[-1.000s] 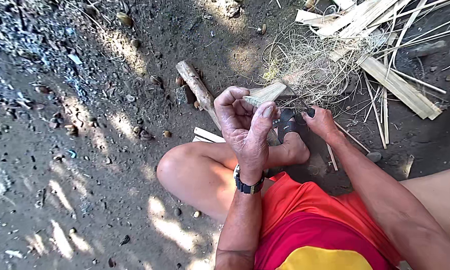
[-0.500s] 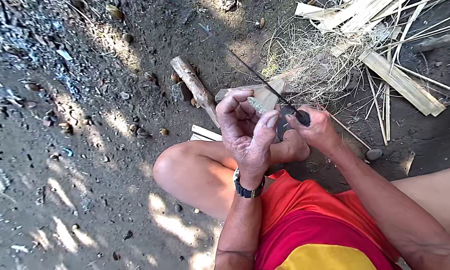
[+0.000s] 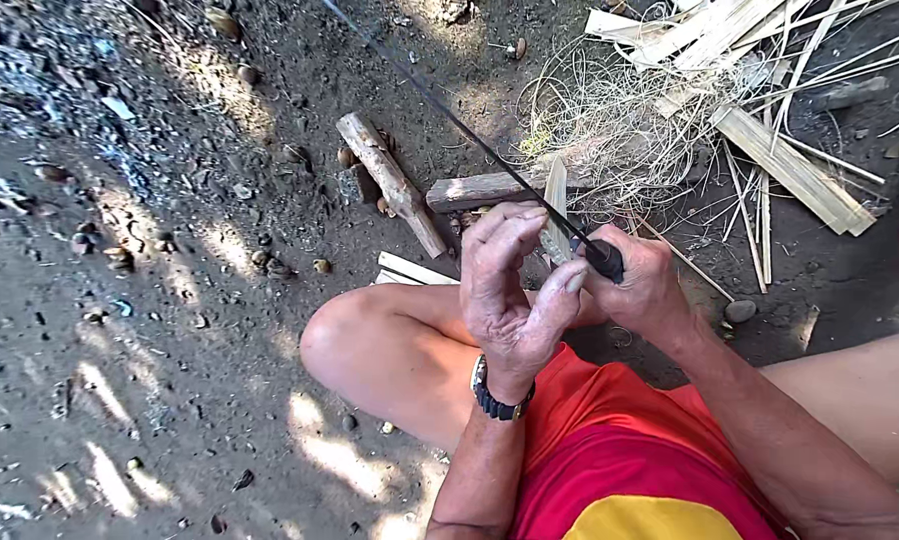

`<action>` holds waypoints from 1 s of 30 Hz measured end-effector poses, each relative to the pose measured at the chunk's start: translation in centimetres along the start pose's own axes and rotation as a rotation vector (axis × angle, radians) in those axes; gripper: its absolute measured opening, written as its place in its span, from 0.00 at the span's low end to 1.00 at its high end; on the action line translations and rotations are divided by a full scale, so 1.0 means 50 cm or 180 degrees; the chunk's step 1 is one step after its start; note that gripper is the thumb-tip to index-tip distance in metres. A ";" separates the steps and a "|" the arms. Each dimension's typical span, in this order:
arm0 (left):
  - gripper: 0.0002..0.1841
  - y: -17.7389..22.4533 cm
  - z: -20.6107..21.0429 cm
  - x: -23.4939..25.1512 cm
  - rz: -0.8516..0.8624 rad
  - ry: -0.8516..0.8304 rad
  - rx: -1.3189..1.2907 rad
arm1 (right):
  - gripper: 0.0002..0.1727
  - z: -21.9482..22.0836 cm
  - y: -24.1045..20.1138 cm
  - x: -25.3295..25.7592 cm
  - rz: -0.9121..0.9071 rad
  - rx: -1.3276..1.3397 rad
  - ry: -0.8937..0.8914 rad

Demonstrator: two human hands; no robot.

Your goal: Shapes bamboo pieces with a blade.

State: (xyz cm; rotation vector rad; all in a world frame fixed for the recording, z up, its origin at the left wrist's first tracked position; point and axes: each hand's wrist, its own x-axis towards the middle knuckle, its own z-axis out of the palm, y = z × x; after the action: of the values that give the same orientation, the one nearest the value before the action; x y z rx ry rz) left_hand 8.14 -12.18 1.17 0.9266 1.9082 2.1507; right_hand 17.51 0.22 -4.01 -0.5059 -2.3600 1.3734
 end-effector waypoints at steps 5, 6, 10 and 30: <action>0.24 -0.002 -0.009 -0.010 0.0014 0.0072 0.0003 | 0.24 0.039 0.153 0.025 0.1369 -0.0595 -0.0668; 0.24 -0.001 -0.009 -0.010 0.0005 0.0065 -0.0001 | 0.25 0.049 0.209 0.026 0.1708 -0.0740 -0.0804; 0.23 0.003 -0.008 -0.013 -0.0063 -0.0001 -0.0009 | 0.25 0.049 0.272 0.017 0.1974 -0.1041 -0.0846; 0.20 0.009 -0.020 -0.028 0.0057 -0.0085 0.0220 | 0.17 -0.016 0.003 -0.025 0.0231 -0.0147 -0.0224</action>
State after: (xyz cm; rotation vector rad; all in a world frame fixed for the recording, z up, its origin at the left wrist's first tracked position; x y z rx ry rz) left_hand 8.89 -13.78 1.08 0.9830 1.9806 2.0832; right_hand 19.02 0.29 -3.92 -0.5703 -2.4571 1.3923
